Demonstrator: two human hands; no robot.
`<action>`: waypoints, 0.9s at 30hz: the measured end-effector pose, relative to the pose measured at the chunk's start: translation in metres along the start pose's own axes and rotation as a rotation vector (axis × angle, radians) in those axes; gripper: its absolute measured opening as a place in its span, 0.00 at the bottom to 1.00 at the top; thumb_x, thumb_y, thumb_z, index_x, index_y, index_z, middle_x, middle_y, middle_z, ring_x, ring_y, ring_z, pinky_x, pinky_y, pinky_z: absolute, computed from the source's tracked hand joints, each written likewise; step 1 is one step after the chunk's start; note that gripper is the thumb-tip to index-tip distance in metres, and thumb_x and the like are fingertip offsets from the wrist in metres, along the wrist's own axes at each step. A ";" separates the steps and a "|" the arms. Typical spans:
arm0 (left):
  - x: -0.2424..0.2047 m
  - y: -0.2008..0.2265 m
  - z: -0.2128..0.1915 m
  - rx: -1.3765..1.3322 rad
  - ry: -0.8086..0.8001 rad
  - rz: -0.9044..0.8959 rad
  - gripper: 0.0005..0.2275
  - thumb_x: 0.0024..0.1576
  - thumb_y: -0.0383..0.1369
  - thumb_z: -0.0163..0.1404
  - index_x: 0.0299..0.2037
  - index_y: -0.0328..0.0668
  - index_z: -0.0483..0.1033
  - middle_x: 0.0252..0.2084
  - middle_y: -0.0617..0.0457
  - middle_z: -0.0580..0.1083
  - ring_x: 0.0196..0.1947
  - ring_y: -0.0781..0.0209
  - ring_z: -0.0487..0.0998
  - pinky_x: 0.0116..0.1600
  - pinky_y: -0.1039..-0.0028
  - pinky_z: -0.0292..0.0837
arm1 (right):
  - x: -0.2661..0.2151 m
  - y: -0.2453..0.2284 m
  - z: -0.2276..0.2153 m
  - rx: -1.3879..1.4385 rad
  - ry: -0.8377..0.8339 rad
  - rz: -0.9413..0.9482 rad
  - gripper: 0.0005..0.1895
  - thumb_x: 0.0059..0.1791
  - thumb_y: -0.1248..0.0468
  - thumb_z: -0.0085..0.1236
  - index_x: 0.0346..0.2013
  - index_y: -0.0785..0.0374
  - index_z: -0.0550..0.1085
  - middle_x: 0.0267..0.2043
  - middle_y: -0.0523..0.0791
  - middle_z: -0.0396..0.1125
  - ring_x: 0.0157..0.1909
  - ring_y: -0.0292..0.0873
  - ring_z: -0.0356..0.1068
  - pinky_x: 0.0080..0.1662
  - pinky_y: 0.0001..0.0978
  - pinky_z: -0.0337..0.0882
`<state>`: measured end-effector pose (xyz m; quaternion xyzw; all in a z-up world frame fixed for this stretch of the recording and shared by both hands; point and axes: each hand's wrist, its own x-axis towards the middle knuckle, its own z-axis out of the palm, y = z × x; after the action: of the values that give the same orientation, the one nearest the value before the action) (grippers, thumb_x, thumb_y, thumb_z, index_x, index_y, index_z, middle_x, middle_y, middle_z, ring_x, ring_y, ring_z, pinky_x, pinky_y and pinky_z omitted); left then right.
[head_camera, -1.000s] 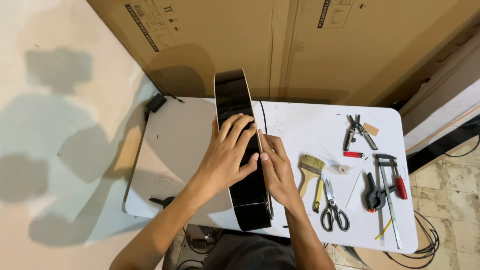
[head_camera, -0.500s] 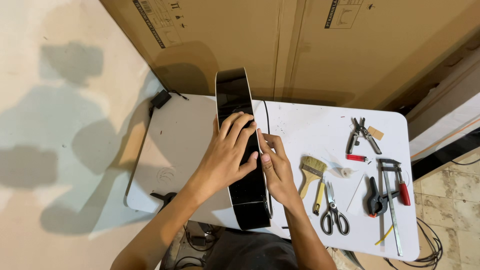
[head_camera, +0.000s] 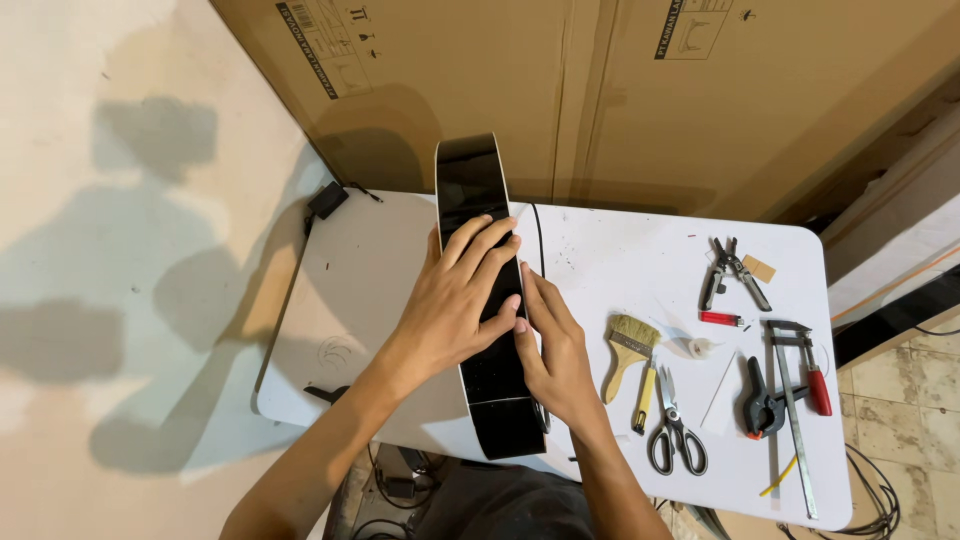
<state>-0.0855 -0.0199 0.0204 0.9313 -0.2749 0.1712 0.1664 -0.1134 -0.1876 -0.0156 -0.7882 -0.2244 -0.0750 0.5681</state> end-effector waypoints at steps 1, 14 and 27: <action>0.000 0.000 0.000 0.001 0.000 0.003 0.23 0.60 0.40 0.44 0.62 0.33 0.67 0.65 0.40 0.65 0.68 0.39 0.59 0.64 0.32 0.53 | 0.001 0.000 0.000 0.000 0.003 -0.001 0.29 0.54 0.66 0.39 0.71 0.71 0.57 0.62 0.60 0.64 0.59 0.64 0.69 0.54 0.52 0.71; -0.004 -0.003 0.011 -0.050 0.052 0.041 0.23 0.62 0.44 0.45 0.62 0.35 0.68 0.69 0.42 0.65 0.72 0.40 0.58 0.65 0.32 0.47 | -0.005 0.003 0.002 0.011 0.028 -0.029 0.28 0.55 0.66 0.39 0.70 0.70 0.58 0.62 0.62 0.65 0.61 0.66 0.67 0.57 0.58 0.69; -0.008 0.003 0.007 0.007 -0.032 0.023 0.27 0.63 0.44 0.42 0.71 0.40 0.60 0.75 0.45 0.56 0.75 0.40 0.51 0.61 0.22 0.49 | -0.011 -0.002 0.004 -0.039 0.050 -0.013 0.27 0.56 0.63 0.36 0.70 0.70 0.58 0.63 0.62 0.64 0.62 0.67 0.66 0.58 0.58 0.68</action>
<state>-0.0917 -0.0217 0.0113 0.9312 -0.2879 0.1590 0.1569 -0.1249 -0.1858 -0.0192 -0.7957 -0.2137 -0.1028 0.5574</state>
